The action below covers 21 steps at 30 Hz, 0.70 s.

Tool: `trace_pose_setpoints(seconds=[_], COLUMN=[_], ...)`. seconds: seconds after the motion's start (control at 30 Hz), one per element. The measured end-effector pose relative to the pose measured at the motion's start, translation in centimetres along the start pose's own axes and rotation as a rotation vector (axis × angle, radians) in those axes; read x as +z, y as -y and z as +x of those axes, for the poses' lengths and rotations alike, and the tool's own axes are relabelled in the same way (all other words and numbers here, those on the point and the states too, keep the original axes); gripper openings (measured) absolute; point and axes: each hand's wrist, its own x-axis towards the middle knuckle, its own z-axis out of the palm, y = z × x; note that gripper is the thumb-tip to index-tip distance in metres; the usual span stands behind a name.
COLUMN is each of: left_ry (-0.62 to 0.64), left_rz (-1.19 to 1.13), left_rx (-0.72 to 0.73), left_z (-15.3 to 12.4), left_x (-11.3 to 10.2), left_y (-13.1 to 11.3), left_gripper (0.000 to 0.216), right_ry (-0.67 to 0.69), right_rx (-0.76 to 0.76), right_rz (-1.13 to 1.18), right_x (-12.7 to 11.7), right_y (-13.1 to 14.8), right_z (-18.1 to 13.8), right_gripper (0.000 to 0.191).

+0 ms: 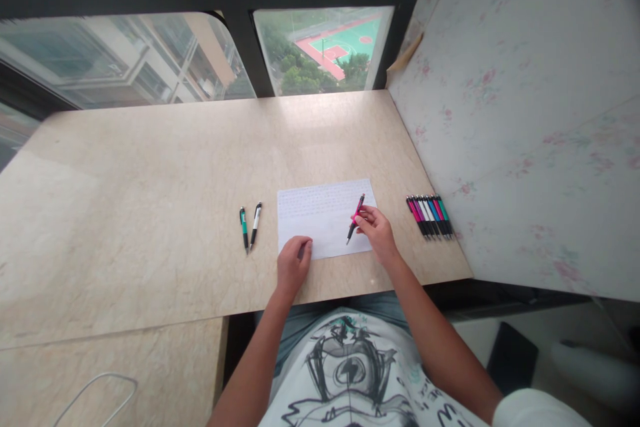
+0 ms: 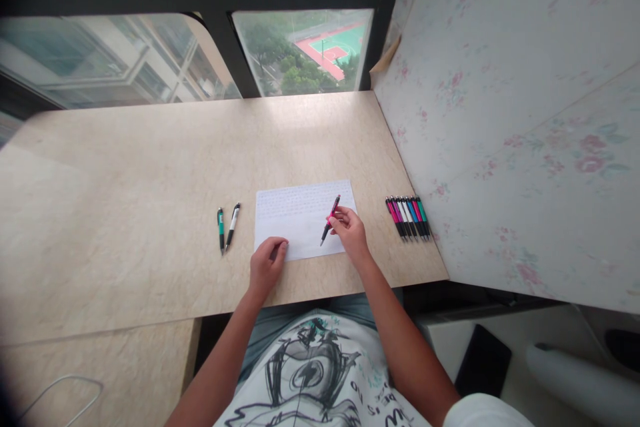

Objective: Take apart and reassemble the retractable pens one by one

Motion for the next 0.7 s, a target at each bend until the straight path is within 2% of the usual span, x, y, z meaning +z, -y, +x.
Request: trace_pose_setpoints(seconds=[0.17, 0.27, 0.37, 0.57, 0.7], left_ry=[0.002, 0.006, 0.008, 0.005, 0.007], left_rz=[0.002, 0.0, 0.002, -0.003, 0.004], left_rx=[0.002, 0.003, 0.003, 0.01, 0.004], left_z=[0.1, 0.1, 0.1, 0.2, 0.2], left_x=[0.0, 0.0, -0.1, -0.1, -0.1], left_y=[0.0, 0.2, 0.3, 0.3, 0.2], left_gripper=[0.014, 0.014, 0.015, 0.015, 0.015], right_ry=[-0.012, -0.072, -0.146, -0.389, -0.442], right_rx=[-0.077, -0.173, -0.206, -0.082, -0.024], right_rz=[-0.462, -0.72, -0.943, -1.3, -1.428], right_x=[-1.9, -3.4, -5.0, -8.3, -9.1], right_y=[0.6, 0.9, 1.1, 1.5, 1.8], right_z=[-0.2, -0.4, -0.4, 0.0, 0.1], right_gripper=[0.027, 0.023, 0.023, 0.027, 0.027])
